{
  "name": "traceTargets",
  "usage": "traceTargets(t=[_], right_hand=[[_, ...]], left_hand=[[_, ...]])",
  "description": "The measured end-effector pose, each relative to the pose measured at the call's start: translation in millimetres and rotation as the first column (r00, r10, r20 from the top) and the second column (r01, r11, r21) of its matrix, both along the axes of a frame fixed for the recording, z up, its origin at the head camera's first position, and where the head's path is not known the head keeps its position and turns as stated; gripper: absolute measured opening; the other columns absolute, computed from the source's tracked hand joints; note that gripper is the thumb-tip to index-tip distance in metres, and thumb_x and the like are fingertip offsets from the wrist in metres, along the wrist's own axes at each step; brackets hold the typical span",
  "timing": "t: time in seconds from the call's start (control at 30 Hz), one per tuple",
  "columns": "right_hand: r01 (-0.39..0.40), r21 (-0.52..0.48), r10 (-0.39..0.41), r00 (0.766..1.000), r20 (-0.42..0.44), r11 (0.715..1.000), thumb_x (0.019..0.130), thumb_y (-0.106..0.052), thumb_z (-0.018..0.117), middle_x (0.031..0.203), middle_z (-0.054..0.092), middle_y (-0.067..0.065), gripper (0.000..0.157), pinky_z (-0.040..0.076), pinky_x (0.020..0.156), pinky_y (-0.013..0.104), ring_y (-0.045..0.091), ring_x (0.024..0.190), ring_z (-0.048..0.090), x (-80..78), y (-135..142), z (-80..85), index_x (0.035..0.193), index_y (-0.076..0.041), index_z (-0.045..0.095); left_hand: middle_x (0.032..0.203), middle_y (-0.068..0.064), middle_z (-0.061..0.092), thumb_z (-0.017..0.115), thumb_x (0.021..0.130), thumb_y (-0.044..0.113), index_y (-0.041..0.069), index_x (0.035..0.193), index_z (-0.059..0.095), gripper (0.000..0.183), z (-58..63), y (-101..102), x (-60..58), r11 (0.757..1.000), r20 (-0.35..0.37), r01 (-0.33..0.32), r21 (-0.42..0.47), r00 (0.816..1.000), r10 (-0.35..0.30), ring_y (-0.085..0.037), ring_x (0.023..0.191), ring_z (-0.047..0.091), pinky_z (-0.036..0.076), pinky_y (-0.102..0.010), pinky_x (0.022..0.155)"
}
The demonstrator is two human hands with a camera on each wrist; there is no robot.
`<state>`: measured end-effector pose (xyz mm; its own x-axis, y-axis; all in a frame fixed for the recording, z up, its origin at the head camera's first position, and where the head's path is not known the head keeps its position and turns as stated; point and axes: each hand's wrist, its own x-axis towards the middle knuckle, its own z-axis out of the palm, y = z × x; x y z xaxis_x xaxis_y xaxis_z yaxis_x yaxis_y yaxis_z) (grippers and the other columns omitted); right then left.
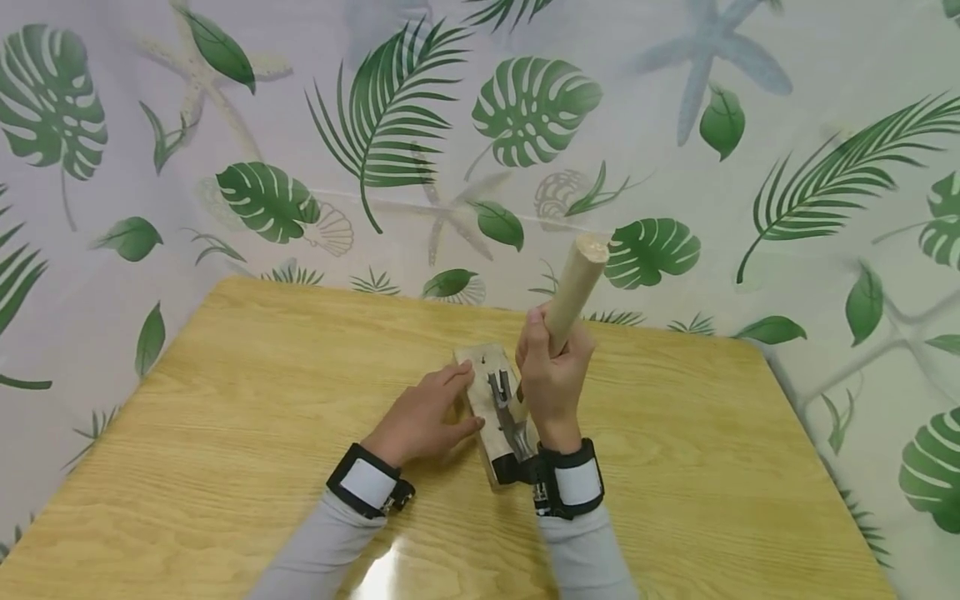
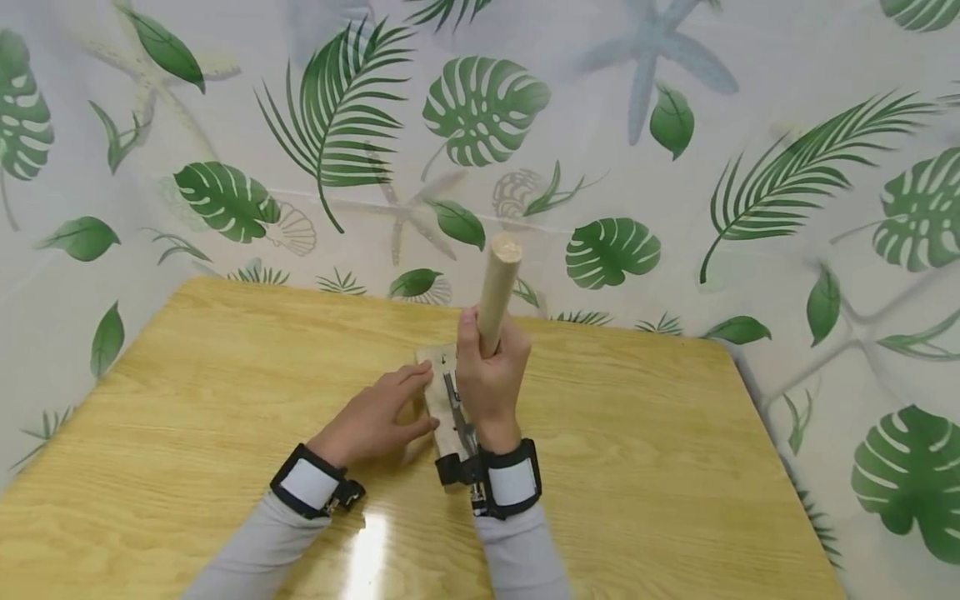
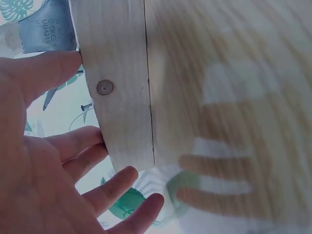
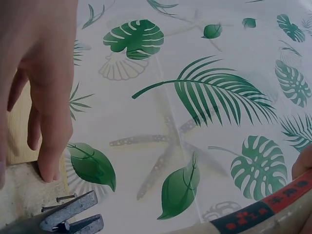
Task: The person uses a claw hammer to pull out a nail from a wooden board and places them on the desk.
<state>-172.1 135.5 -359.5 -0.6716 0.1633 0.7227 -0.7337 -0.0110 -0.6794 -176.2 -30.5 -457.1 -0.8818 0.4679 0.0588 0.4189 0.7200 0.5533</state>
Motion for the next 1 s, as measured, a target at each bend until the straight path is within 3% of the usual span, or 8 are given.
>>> traceTargets(t=[0.1, 0.3, 0.47, 0.63, 0.77, 0.9, 1.0], right_hand=[[-0.029, -0.037, 0.029, 0.999, -0.018, 0.999, 0.101, -0.012, 0.049, 0.051, 0.039, -0.004, 0.032, 0.024, 0.033, 0.026, 0.008, 0.038, 0.032, 1.2, 3, 3.9, 0.077, 0.01, 0.046], [-0.173, -0.16, 0.158, 0.982, -0.099, 0.972, 0.098, -0.005, 0.046, 0.048, 0.034, -0.001, 0.031, 0.02, 0.03, 0.026, 0.009, 0.035, 0.027, 5.5, 16, 16.7, 0.069, 0.002, 0.037], [-0.191, -0.175, 0.171, 0.977, -0.124, 0.966, 0.097, -0.003, 0.047, 0.048, 0.033, 0.0, 0.029, 0.021, 0.031, 0.025, 0.009, 0.035, 0.027, 18.9, 25, 32.5, 0.069, 0.002, 0.038], [-0.23, -0.228, 0.204, 0.97, -0.131, 0.946, 0.096, 0.0, 0.046, 0.047, 0.03, 0.0, 0.029, 0.019, 0.03, 0.024, 0.009, 0.034, 0.024, 32.1, 28, 44.9, 0.069, -0.002, 0.037], [-0.262, -0.24, 0.232, 0.962, -0.146, 0.935, 0.096, 0.001, 0.044, 0.046, 0.029, 0.0, 0.028, 0.02, 0.03, 0.023, 0.01, 0.033, 0.024, 38.0, 27, 50.9, 0.07, -0.003, 0.037], [-0.265, -0.237, 0.233, 0.96, -0.155, 0.935, 0.095, 0.002, 0.044, 0.046, 0.029, 0.0, 0.028, 0.021, 0.029, 0.023, 0.01, 0.033, 0.024, 40.2, 26, 54.0, 0.069, -0.003, 0.037], [-0.255, -0.233, 0.225, 0.963, -0.147, 0.939, 0.095, 0.002, 0.044, 0.046, 0.03, 0.0, 0.027, 0.021, 0.029, 0.023, 0.01, 0.033, 0.024, 40.6, 25, 55.0, 0.069, -0.003, 0.038]], left_hand=[[0.165, 0.0, 0.032, 0.066, 0.096, 0.047, 0.01, 0.157, 0.039, 0.076, 1.4, 1, 1.4, 1.0, -0.001, -0.003, -0.004, 1.0, 0.003, -0.028, 0.151, 0.031, 0.031, -0.05, 0.12], [0.166, -0.001, 0.031, 0.067, 0.096, 0.046, 0.008, 0.156, 0.039, 0.076, 5.9, 0, 4.3, 1.0, 0.024, -0.01, 0.004, 1.0, 0.01, -0.029, 0.151, 0.03, 0.029, -0.046, 0.121], [0.165, -0.002, 0.033, 0.068, 0.096, 0.045, 0.008, 0.156, 0.04, 0.076, 10.4, 2, 5.5, 1.0, 0.025, -0.017, 0.004, 1.0, 0.016, -0.032, 0.15, 0.032, 0.03, -0.05, 0.12], [0.157, -0.006, 0.045, 0.07, 0.095, 0.043, 0.009, 0.147, 0.053, 0.065, 10.0, 6, 4.1, 1.0, -0.073, -0.024, 0.003, 0.997, 0.024, -0.031, 0.144, 0.039, 0.036, -0.054, 0.115], [0.133, -0.004, 0.063, 0.072, 0.095, 0.03, 0.011, 0.129, 0.066, 0.039, 14.9, 13, 3.3, 0.988, -0.177, 0.029, 0.152, 0.984, -0.001, -0.027, 0.125, 0.052, 0.044, -0.043, 0.107], [0.112, 0.003, 0.071, 0.072, 0.095, 0.017, 0.015, 0.109, 0.072, 0.015, 24.3, 20, 5.7, 0.941, -0.178, 0.134, 0.312, 0.981, -0.08, -0.025, 0.106, 0.059, 0.048, -0.037, 0.094], [0.103, 0.005, 0.072, 0.072, 0.094, 0.012, 0.016, 0.1, 0.072, 0.007, 29.3, 23, 8.3, 0.929, -0.184, 0.163, 0.331, 0.977, -0.106, -0.026, 0.101, 0.061, 0.049, -0.037, 0.088]])
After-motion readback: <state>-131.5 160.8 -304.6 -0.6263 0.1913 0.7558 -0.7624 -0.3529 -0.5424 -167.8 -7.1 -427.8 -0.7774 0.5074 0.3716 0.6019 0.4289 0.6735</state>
